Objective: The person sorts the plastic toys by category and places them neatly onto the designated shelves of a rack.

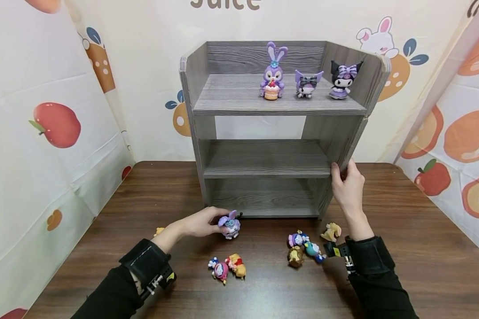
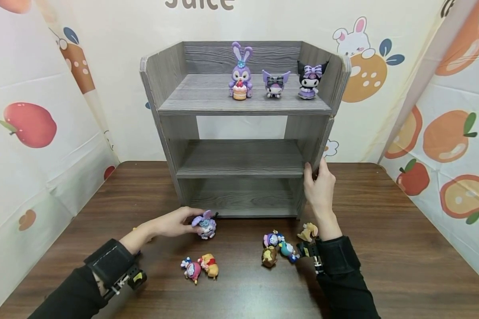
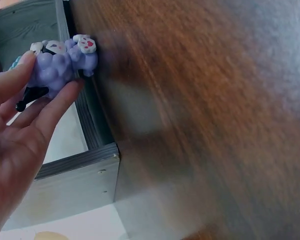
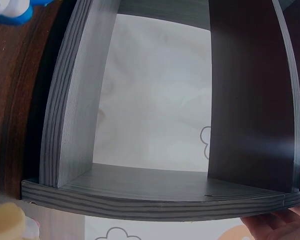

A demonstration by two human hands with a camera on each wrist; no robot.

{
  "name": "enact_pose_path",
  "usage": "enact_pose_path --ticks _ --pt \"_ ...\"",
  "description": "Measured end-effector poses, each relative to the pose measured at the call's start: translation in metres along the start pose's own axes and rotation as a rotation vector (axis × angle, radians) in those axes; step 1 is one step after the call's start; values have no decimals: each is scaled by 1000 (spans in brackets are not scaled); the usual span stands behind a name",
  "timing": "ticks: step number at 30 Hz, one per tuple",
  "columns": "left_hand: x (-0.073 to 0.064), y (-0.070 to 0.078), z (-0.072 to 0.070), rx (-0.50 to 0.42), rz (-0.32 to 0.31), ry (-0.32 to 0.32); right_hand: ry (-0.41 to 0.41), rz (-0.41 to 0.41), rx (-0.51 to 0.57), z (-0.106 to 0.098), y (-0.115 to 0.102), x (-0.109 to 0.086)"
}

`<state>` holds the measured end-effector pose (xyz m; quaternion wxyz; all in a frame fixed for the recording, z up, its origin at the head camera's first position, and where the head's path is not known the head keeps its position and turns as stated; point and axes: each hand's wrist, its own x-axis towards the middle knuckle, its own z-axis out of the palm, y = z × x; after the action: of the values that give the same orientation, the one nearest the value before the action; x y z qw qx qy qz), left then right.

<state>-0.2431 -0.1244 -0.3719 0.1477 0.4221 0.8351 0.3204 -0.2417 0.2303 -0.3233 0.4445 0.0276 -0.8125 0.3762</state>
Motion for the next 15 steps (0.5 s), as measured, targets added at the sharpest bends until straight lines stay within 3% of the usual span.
enact_pose_path --ticks 4,8,11,15 --pt "1 1 -1 -8 9 -9 -1 -3 7 -1 0 0" --pt "0 4 0 43 15 12 -2 -1 6 -1 0 0" --pt "1 7 2 110 33 77 -2 -2 4 -1 0 0" --pt "3 16 6 233 28 219 -3 -7 4 -1 0 0"
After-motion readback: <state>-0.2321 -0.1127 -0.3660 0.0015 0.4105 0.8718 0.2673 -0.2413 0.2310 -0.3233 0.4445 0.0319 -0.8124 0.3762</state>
